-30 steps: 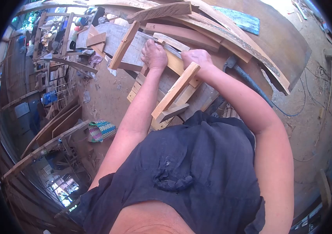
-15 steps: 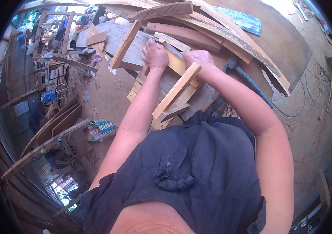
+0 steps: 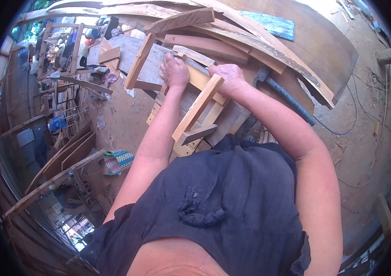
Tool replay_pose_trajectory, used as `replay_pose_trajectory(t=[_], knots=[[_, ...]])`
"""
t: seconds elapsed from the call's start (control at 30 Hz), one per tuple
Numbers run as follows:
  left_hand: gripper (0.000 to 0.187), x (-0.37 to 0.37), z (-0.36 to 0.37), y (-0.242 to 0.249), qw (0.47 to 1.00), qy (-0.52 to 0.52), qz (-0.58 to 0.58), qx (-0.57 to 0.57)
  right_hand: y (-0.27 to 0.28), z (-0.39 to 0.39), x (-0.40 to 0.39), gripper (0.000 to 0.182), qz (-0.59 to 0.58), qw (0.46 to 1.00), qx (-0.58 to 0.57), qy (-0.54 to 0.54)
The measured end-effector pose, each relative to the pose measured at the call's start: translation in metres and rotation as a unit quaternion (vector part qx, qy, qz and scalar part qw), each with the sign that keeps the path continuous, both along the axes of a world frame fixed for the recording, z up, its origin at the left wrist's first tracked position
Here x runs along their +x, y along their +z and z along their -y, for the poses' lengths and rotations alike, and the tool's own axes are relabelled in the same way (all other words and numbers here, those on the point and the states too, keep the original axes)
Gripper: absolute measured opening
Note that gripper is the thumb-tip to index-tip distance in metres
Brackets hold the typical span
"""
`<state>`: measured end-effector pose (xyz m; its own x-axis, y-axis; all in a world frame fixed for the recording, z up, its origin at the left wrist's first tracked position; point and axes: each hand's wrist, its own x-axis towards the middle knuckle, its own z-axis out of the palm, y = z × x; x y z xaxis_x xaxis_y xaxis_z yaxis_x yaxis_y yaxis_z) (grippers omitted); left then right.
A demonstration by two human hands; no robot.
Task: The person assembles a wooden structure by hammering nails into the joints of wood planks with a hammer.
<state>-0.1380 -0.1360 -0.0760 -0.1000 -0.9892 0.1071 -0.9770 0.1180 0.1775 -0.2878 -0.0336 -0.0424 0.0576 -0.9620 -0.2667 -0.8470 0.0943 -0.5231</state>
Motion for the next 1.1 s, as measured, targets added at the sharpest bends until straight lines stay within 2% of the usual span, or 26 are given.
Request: replay_pose_trajectory(t=[0.3,0.8,1.1], knots=[[0.025,0.004,0.003,-0.012,0.999,0.003,0.016,-0.045,-0.004,0.003,-0.005,0.022,0.032,0.999,0.029,0.015],[0.021,0.009,0.005,-0.018,0.998,-0.004,-0.014,-0.053,-0.02,0.009,-0.011,0.018,0.081,0.995,0.018,0.047],[0.022,0.008,0.005,-0.017,0.998,0.001,-0.016,-0.053,-0.017,0.008,-0.009,0.018,0.057,0.997,0.018,0.041]])
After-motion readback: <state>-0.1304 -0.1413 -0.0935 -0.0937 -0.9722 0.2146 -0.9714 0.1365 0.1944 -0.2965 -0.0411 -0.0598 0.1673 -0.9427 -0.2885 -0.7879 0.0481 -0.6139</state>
